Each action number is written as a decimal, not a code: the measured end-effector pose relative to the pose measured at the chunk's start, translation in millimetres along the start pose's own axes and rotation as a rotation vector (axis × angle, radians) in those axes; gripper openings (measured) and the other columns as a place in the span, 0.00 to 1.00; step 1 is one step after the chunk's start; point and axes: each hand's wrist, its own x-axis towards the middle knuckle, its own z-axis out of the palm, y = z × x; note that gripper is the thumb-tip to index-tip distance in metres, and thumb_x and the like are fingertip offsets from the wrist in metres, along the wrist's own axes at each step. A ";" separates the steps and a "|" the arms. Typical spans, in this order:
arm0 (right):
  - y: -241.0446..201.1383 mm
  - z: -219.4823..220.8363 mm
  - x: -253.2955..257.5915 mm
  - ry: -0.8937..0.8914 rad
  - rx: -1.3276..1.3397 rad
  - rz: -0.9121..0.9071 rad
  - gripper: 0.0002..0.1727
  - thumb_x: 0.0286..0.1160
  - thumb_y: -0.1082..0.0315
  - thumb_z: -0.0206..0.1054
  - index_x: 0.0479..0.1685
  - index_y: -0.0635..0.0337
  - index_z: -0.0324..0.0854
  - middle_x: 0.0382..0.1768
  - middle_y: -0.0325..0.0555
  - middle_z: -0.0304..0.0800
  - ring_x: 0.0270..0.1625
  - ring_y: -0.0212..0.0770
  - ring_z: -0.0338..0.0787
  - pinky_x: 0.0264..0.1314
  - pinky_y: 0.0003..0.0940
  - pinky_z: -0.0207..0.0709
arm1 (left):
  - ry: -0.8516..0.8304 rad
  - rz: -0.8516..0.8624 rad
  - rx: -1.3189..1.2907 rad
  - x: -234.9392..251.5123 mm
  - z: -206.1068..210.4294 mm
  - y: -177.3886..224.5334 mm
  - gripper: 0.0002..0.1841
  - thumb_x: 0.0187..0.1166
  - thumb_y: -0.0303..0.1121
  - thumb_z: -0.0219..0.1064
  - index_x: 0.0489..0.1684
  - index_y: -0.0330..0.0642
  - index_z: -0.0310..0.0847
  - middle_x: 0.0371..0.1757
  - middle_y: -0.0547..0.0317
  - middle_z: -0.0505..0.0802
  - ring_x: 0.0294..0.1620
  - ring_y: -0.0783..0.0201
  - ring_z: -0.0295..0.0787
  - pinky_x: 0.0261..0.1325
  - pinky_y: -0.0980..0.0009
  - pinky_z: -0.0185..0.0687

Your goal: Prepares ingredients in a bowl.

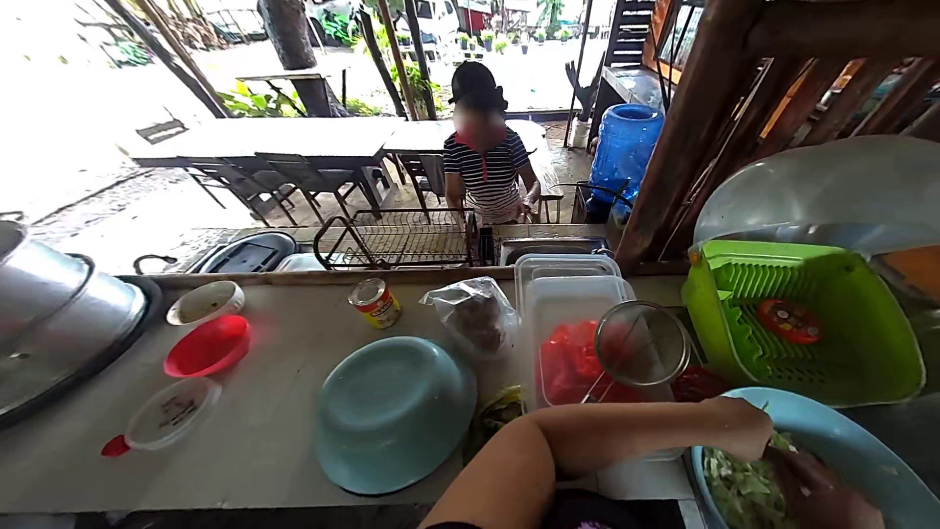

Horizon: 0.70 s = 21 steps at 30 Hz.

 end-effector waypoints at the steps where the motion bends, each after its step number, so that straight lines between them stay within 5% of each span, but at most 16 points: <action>1: -6.5 0.1 -0.9 0.016 -0.086 0.000 0.18 0.88 0.71 0.56 0.61 0.75 0.86 0.56 0.74 0.91 0.61 0.71 0.91 0.68 0.67 0.78 | 0.000 0.004 -0.005 1.7 1.0 0.2 0.13 0.79 0.23 0.66 0.57 0.24 0.84 0.59 0.31 0.90 0.66 0.36 0.85 0.65 0.37 0.79; 4: -14.3 4.7 -2.2 0.129 -0.138 -0.010 0.17 0.85 0.72 0.57 0.55 0.77 0.87 0.51 0.76 0.91 0.56 0.74 0.91 0.62 0.71 0.79 | 0.067 0.069 0.037 3.6 6.7 1.6 0.12 0.78 0.25 0.67 0.53 0.26 0.86 0.59 0.34 0.90 0.66 0.37 0.85 0.64 0.38 0.79; 10: 4.5 14.2 0.4 0.301 0.214 0.064 0.15 0.84 0.73 0.60 0.49 0.81 0.87 0.39 0.69 0.93 0.40 0.54 0.94 0.53 0.51 0.86 | 0.268 0.304 0.238 7.1 24.3 -5.0 0.12 0.84 0.25 0.59 0.52 0.28 0.89 0.60 0.38 0.90 0.65 0.41 0.85 0.67 0.47 0.77; 13: 1.7 18.9 3.1 0.356 0.529 0.222 0.13 0.85 0.75 0.58 0.45 0.78 0.86 0.30 0.46 0.90 0.32 0.24 0.87 0.45 0.22 0.85 | 0.393 0.411 0.326 12.2 33.7 -9.8 0.11 0.83 0.24 0.60 0.49 0.29 0.90 0.55 0.39 0.91 0.60 0.42 0.88 0.63 0.49 0.79; 16: -5.5 19.0 2.8 0.371 0.978 0.390 0.11 0.88 0.75 0.52 0.42 0.62 0.81 0.23 0.24 0.88 0.27 0.20 0.89 0.39 0.20 0.89 | 0.450 0.422 0.310 15.1 37.6 -12.5 0.12 0.83 0.24 0.60 0.51 0.31 0.91 0.54 0.41 0.92 0.57 0.43 0.89 0.61 0.50 0.80; 19: -2.5 15.0 4.3 0.379 0.738 0.345 0.10 0.87 0.75 0.56 0.47 0.71 0.82 0.27 0.34 0.87 0.29 0.24 0.89 0.41 0.23 0.88 | 0.487 0.405 0.156 17.1 35.8 -17.8 0.12 0.83 0.24 0.60 0.50 0.33 0.92 0.52 0.40 0.91 0.55 0.42 0.90 0.58 0.46 0.81; 21: 5.5 11.9 5.4 0.349 0.382 0.275 0.15 0.87 0.73 0.57 0.54 0.78 0.84 0.37 0.57 0.91 0.38 0.41 0.91 0.51 0.41 0.86 | 0.467 0.378 0.067 16.4 34.8 -17.2 0.13 0.85 0.26 0.58 0.49 0.32 0.91 0.52 0.38 0.91 0.55 0.41 0.90 0.57 0.45 0.82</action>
